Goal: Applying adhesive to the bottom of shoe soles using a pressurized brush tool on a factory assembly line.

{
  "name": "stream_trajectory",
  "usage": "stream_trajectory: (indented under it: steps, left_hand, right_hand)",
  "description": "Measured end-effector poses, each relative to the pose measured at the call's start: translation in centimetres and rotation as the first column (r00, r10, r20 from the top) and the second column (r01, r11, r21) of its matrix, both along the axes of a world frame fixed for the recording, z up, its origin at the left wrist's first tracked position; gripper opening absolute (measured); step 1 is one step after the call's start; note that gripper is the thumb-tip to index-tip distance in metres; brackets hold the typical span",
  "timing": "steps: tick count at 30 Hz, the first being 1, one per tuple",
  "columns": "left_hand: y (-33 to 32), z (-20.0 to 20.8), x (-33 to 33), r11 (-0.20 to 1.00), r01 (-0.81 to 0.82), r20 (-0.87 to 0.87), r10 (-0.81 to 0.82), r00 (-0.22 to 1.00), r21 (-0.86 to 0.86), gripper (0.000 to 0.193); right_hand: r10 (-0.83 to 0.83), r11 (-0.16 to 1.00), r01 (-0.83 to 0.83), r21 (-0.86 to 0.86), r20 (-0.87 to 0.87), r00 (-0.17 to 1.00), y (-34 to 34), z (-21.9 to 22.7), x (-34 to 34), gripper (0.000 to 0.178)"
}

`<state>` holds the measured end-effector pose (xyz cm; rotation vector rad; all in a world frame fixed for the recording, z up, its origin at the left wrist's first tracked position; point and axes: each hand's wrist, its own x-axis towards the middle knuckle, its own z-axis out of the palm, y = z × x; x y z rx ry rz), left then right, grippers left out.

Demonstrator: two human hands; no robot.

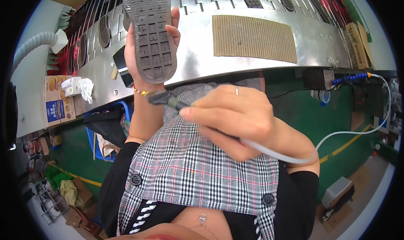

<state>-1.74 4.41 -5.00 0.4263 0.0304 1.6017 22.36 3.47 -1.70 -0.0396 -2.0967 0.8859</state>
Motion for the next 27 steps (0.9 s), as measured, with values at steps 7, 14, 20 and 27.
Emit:
stream_trajectory:
  steps: [7,14,20,27]
  left_hand:
    - [-0.9,1.3,1.1,0.986,0.042,0.049,-0.034,0.998,-0.161,0.054]
    - [-1.4,1.6,1.5,0.97,0.155,0.104,-0.137,0.985,-0.189,0.054]
    - [-2.0,2.1,1.8,0.935,0.247,0.156,-0.212,0.965,-0.253,0.064]
    - [-2.6,2.4,1.7,0.921,0.317,0.135,-0.292,0.947,-0.226,0.079]
  right_hand:
    - [0.011,1.0,-0.011,0.005,0.004,1.0,0.5,-0.1,0.5,0.032]
    - [0.0,0.999,0.002,-0.047,0.045,0.999,1.5,-0.2,1.2,0.03]
    - [0.046,0.995,-0.047,-0.085,-0.017,0.999,2.2,0.1,1.9,0.03]
    - [0.131,0.988,-0.131,-0.076,-0.009,0.991,3.2,0.2,2.5,0.029]
